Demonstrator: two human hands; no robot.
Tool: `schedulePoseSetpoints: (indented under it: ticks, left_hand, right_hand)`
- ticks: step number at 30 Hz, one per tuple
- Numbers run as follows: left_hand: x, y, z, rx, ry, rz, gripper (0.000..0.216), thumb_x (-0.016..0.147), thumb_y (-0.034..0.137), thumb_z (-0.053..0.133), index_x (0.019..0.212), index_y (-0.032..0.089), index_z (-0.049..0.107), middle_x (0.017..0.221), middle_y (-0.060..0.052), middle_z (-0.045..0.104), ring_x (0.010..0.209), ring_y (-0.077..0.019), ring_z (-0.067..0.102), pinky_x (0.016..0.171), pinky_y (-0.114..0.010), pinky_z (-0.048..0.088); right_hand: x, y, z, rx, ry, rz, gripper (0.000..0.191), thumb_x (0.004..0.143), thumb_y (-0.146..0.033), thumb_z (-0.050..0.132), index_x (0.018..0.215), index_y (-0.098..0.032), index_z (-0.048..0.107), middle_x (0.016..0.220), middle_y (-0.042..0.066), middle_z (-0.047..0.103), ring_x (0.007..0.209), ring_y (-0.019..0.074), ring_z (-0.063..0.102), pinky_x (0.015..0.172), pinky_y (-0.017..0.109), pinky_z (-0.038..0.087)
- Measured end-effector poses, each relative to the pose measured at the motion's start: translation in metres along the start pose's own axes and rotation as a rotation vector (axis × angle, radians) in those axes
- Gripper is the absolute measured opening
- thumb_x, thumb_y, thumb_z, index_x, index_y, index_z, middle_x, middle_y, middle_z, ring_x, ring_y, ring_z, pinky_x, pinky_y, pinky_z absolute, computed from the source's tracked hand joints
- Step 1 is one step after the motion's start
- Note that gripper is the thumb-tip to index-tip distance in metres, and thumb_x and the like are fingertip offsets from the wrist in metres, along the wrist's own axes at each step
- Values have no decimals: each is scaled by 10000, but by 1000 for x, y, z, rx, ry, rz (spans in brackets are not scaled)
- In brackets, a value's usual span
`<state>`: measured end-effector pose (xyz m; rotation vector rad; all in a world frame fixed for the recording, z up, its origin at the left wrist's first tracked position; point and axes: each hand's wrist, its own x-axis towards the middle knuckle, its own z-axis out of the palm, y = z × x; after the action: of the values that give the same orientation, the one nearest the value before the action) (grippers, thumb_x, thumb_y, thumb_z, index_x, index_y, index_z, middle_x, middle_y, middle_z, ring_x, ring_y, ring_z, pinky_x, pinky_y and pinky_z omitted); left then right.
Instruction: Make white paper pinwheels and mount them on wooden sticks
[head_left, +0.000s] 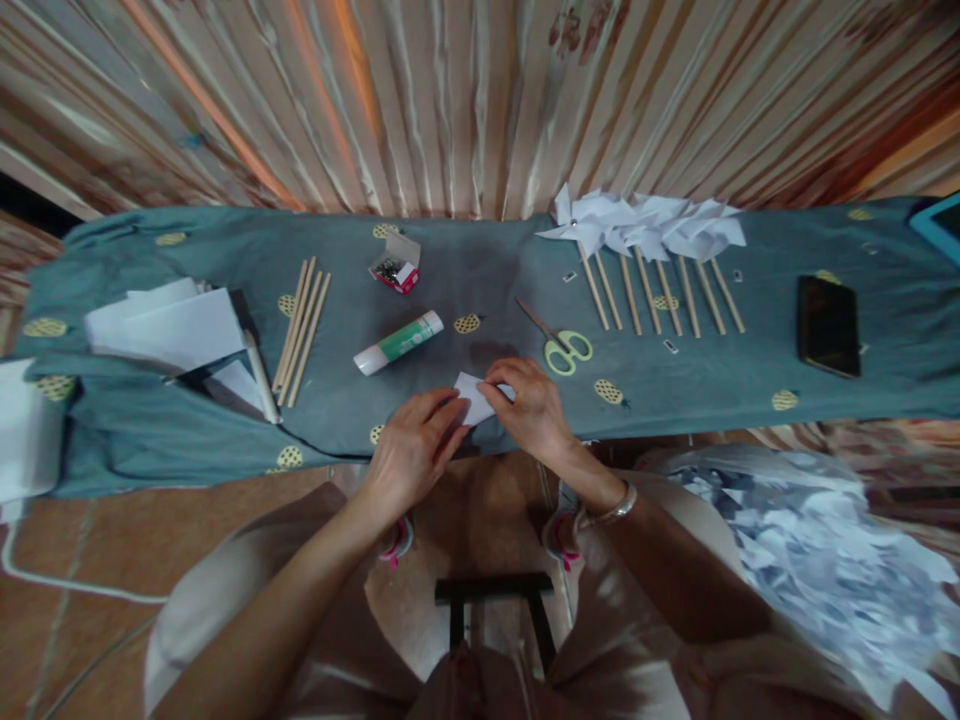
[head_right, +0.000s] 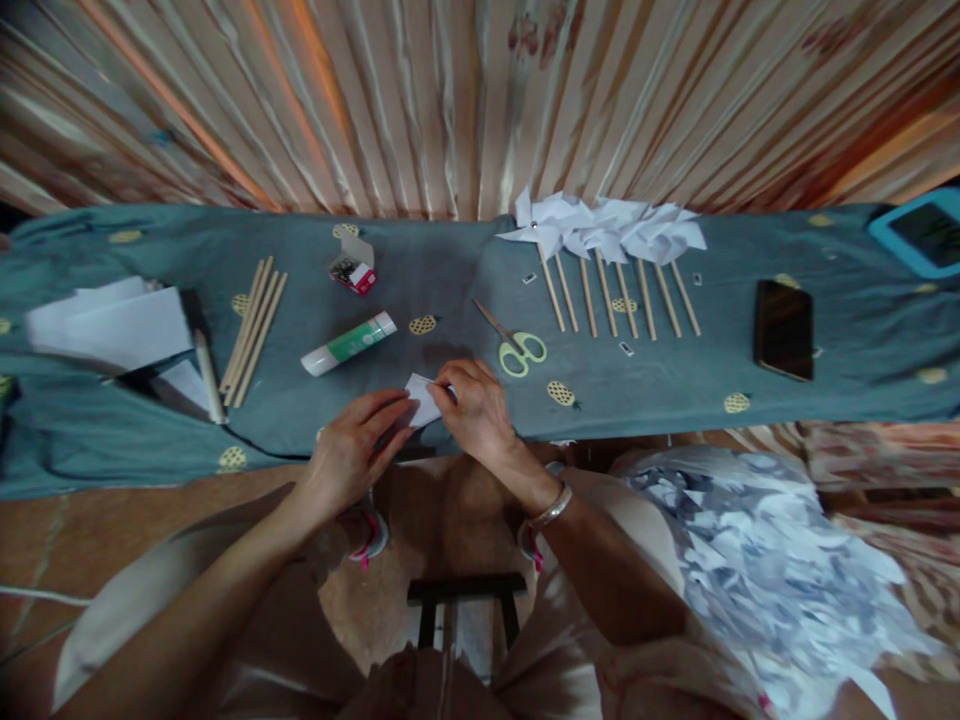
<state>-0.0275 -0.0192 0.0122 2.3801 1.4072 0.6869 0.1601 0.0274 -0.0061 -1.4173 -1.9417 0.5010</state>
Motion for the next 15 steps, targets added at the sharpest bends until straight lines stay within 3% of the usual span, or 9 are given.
schedulePoseSetpoints:
  ticks: [15]
  left_hand:
    - [1,1,1,133,-48,72,316,980,236,493,1250,127,615,1299,-140,647,966,-249,609,843,-407,553]
  right_hand:
    - [4,-2,3,-16,-9,34,141,851,-206,640,714,-235,626,822,39,698,843,219,629,831,361,493]
